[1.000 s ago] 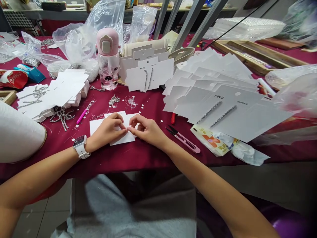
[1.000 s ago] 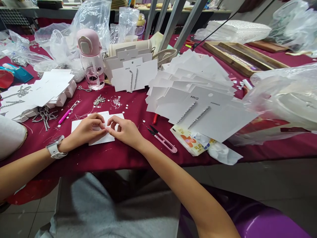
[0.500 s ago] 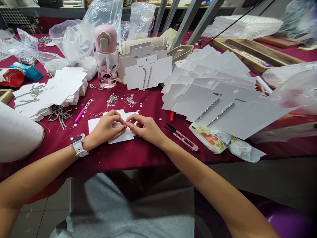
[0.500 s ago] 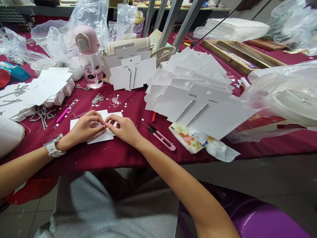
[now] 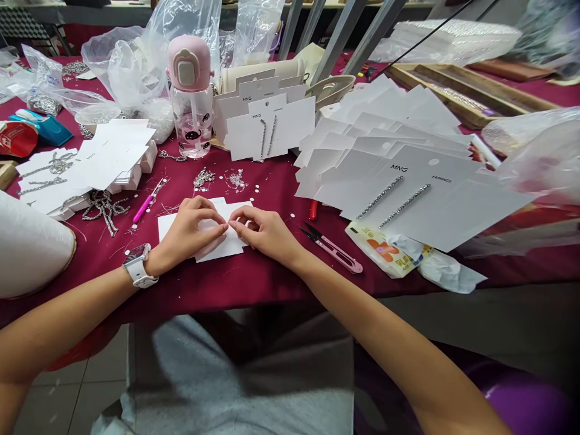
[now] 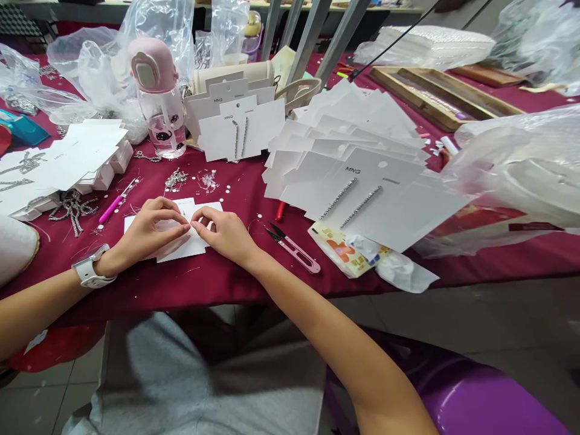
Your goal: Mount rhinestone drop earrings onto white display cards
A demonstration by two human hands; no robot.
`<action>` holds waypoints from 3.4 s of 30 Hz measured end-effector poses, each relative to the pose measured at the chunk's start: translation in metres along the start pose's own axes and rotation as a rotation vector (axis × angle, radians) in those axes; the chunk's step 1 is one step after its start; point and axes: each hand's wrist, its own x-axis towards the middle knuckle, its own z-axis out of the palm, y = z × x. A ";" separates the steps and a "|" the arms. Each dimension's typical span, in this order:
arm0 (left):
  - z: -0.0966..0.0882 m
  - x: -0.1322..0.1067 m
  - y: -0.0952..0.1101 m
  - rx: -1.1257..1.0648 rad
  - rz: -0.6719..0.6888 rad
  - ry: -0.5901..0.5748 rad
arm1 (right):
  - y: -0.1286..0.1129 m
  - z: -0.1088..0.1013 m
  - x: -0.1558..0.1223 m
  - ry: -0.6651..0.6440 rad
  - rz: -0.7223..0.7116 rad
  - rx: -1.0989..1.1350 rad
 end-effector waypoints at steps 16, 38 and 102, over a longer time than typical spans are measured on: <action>-0.001 0.003 0.003 -0.008 -0.116 -0.026 | -0.006 0.012 -0.009 0.107 0.004 -0.379; -0.001 0.006 0.008 0.002 -0.148 -0.094 | -0.004 0.008 -0.001 0.002 0.215 -0.075; -0.002 0.005 0.001 0.120 0.275 -0.118 | -0.006 0.000 -0.004 0.054 0.034 -0.099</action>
